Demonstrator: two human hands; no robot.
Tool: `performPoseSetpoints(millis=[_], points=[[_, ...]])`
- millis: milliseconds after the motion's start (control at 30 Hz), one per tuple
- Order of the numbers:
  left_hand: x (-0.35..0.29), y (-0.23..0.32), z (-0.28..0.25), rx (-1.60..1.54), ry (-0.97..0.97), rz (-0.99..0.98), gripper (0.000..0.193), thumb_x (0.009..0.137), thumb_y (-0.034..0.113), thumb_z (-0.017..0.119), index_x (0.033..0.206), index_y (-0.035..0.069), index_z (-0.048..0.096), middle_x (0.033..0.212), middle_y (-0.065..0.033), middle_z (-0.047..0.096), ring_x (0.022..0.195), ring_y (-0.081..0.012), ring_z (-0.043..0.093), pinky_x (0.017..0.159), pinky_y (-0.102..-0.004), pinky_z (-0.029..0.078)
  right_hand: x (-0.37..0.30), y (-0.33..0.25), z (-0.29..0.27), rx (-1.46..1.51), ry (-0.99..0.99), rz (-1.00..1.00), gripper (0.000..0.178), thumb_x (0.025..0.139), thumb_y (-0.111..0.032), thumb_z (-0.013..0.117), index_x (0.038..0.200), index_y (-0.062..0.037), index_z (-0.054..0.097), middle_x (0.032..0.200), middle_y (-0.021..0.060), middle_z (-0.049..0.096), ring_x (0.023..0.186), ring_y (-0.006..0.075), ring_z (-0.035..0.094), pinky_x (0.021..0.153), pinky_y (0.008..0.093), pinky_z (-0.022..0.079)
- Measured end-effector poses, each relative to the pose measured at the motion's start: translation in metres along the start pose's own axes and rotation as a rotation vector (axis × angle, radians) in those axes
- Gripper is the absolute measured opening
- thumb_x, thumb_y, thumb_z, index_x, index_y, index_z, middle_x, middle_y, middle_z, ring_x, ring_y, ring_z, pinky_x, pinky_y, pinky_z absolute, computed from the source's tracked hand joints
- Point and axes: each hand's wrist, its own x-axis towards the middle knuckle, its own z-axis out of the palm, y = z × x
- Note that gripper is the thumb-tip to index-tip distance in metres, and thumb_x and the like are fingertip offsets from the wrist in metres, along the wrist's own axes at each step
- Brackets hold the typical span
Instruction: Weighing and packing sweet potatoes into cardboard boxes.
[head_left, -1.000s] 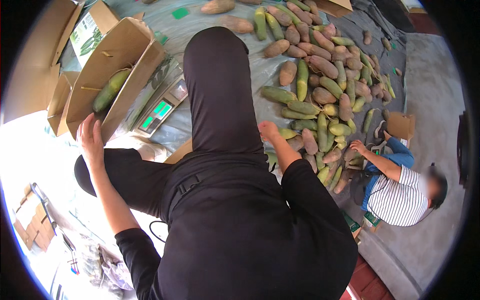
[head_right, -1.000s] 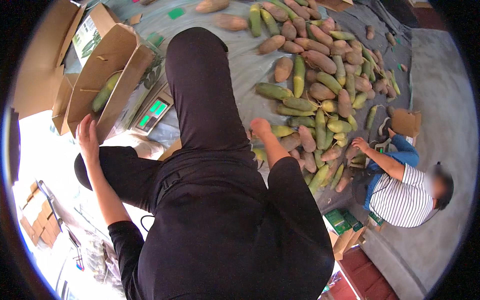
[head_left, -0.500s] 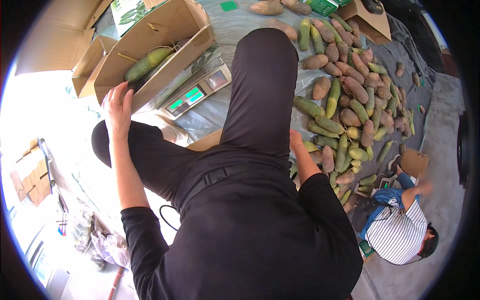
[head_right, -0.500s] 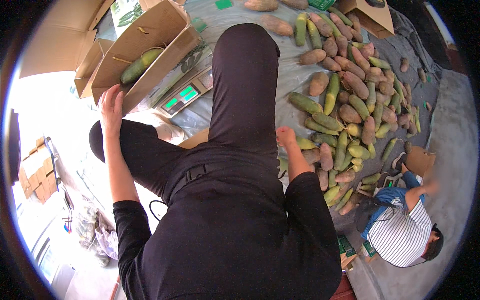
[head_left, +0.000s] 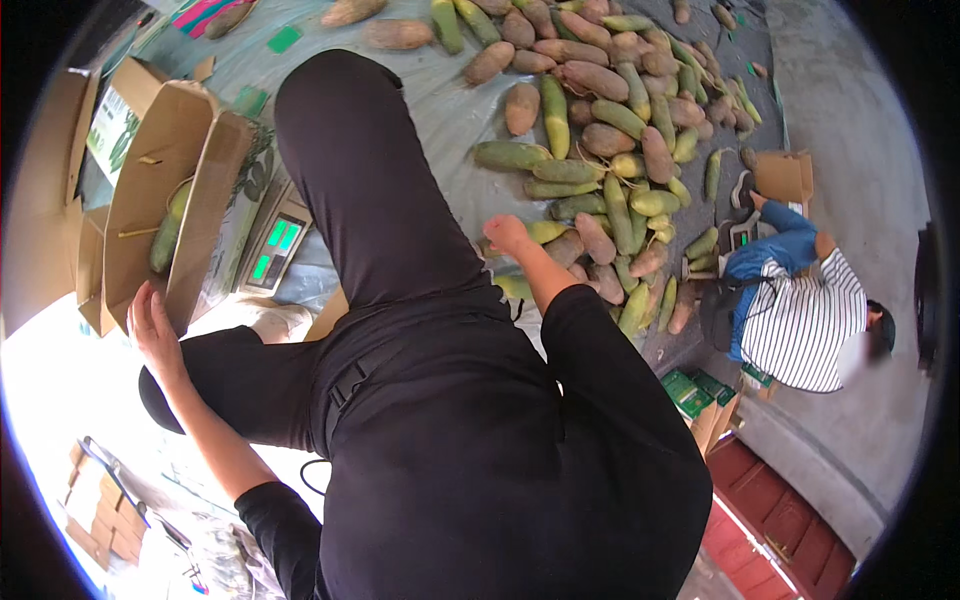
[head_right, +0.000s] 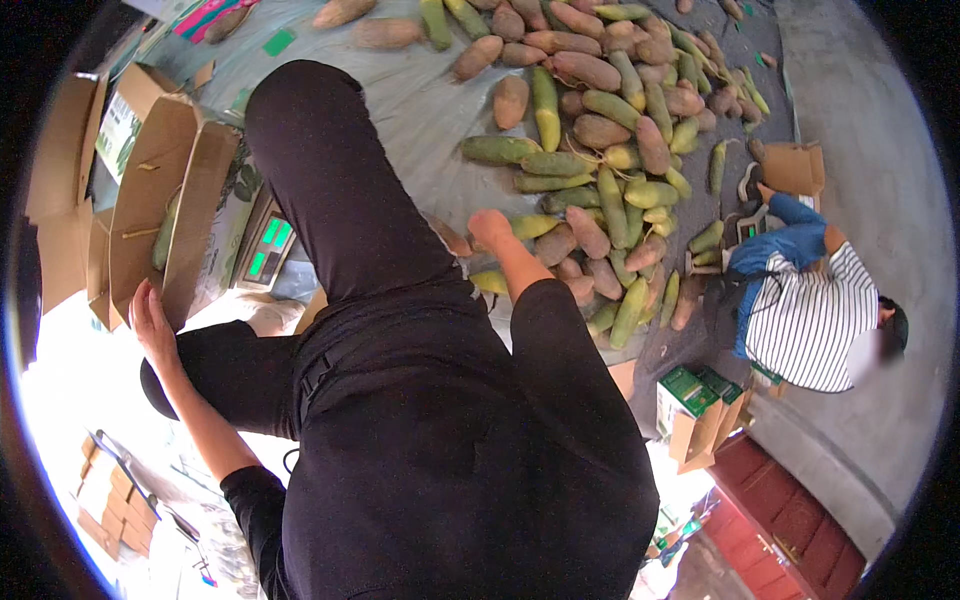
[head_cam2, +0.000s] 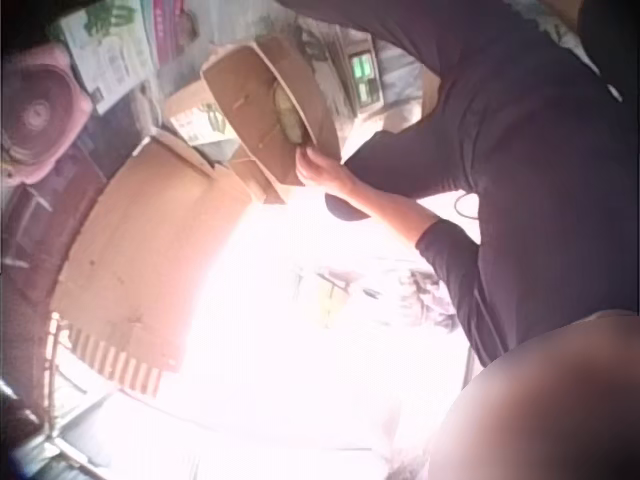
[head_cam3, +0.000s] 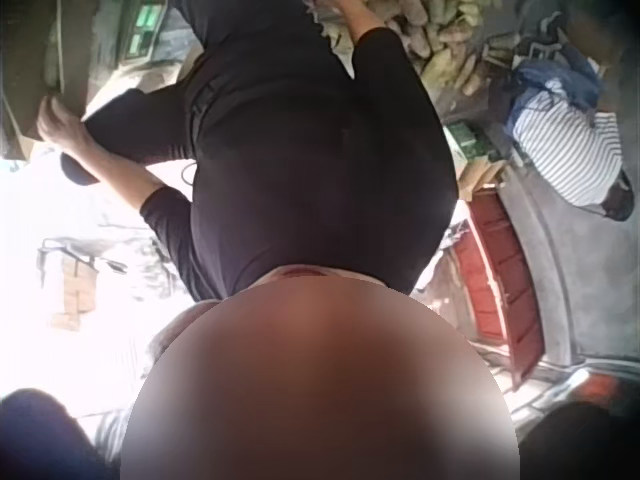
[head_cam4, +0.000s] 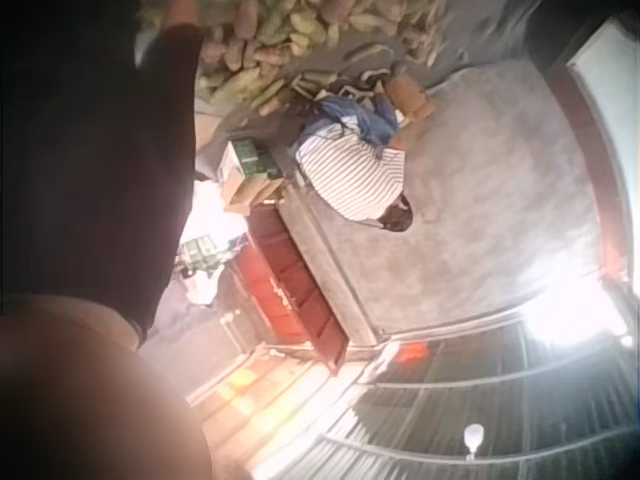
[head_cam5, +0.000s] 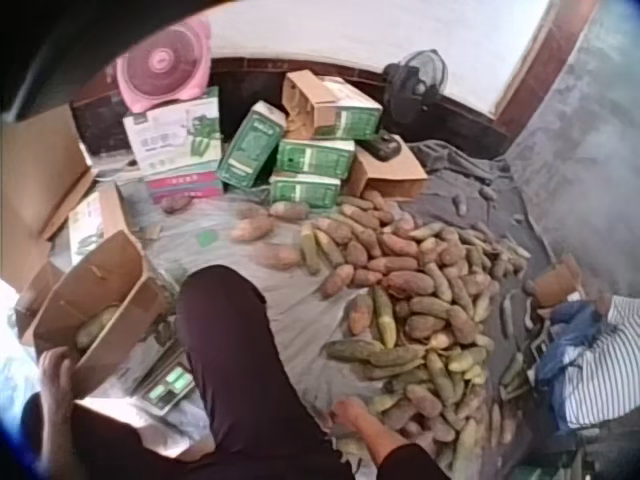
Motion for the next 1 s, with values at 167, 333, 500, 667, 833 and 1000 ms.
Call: performPoseSetpoints(millis=[167, 333, 500, 667, 833, 1000], points=[[0.0, 0.0, -0.002, 0.02, -0.005, -0.019, 0.027, 0.094, 0.02, 0.051, 0.113, 0.004, 0.061, 0.108, -0.0116, 0.062, 0.103, -0.0271, 0.056, 0.089, -0.0362, 0.043, -0.003, 0.031, -0.023, -0.598, 0.118, -0.266, 0.016, 0.081, -0.019, 0.058, 0.088, -0.0062, 0.066, 0.075, 0.0093, 0.065, 0.06, 0.0198, 0.064, 0.052, 0.0344, 0.05], [0.007, 0.005, 0.013, -0.013, -0.021, -0.01, 0.026, 0.094, 0.02, 0.05, 0.113, 0.004, 0.061, 0.108, -0.0116, 0.062, 0.102, -0.027, 0.056, 0.09, -0.036, 0.043, -0.026, 0.087, -0.048, 0.063, 0.193, 0.254, 0.009, 0.082, -0.012, 0.058, 0.085, -0.0077, 0.065, 0.074, 0.0067, 0.063, 0.06, 0.0201, 0.062, 0.052, 0.0334, 0.049], [-0.004, -0.001, -0.006, 0.048, -0.01, -0.041, 0.025, 0.094, 0.019, 0.05, 0.111, 0.004, 0.061, 0.108, -0.0115, 0.062, 0.102, -0.0271, 0.056, 0.089, -0.0361, 0.043, -0.015, 0.05, -0.081, 0.302, 0.27, 0.514, 0.006, 0.08, -0.01, 0.06, 0.083, -0.0087, 0.065, 0.072, 0.005, 0.062, 0.06, 0.0179, 0.062, 0.051, 0.032, 0.048], [0.011, 0.005, 0.019, 0.008, -0.043, -0.005, 0.025, 0.094, 0.018, 0.05, 0.111, 0.003, 0.061, 0.107, -0.0116, 0.062, 0.101, -0.0269, 0.056, 0.089, -0.0359, 0.043, -0.025, 0.088, -0.103, 0.389, 0.47, 0.533, 0.01, 0.079, -0.01, 0.06, 0.087, -0.0085, 0.065, 0.075, 0.0072, 0.064, 0.066, 0.0204, 0.063, 0.057, 0.0326, 0.049], [-0.007, -0.003, -0.011, 0.053, -0.02, -0.095, 0.025, 0.094, 0.017, 0.05, 0.11, 0.003, 0.062, 0.106, -0.0128, 0.062, 0.101, -0.0265, 0.057, 0.089, -0.0351, 0.043, 0.001, -0.003, -0.145, 0.018, 0.454, 0.437, 0.018, 0.078, -0.016, 0.062, 0.094, -0.0089, 0.066, 0.102, 0.016, 0.065, 0.096, 0.0331, 0.061, 0.084, 0.0395, 0.048], [0.002, 0.015, -0.002, -0.008, -0.032, -0.11, 0.025, 0.092, 0.017, 0.051, 0.108, 0.001, 0.062, 0.104, -0.015, 0.061, 0.102, -0.0296, 0.056, 0.09, -0.0355, 0.042, 0.005, -0.023, -0.175, -0.323, 0.312, 0.341, 0.039, 0.075, -0.015, 0.068, 0.113, -0.0103, 0.059, 0.119, 0.0152, 0.055, 0.113, 0.0353, 0.049, 0.094, 0.0423, 0.043]])
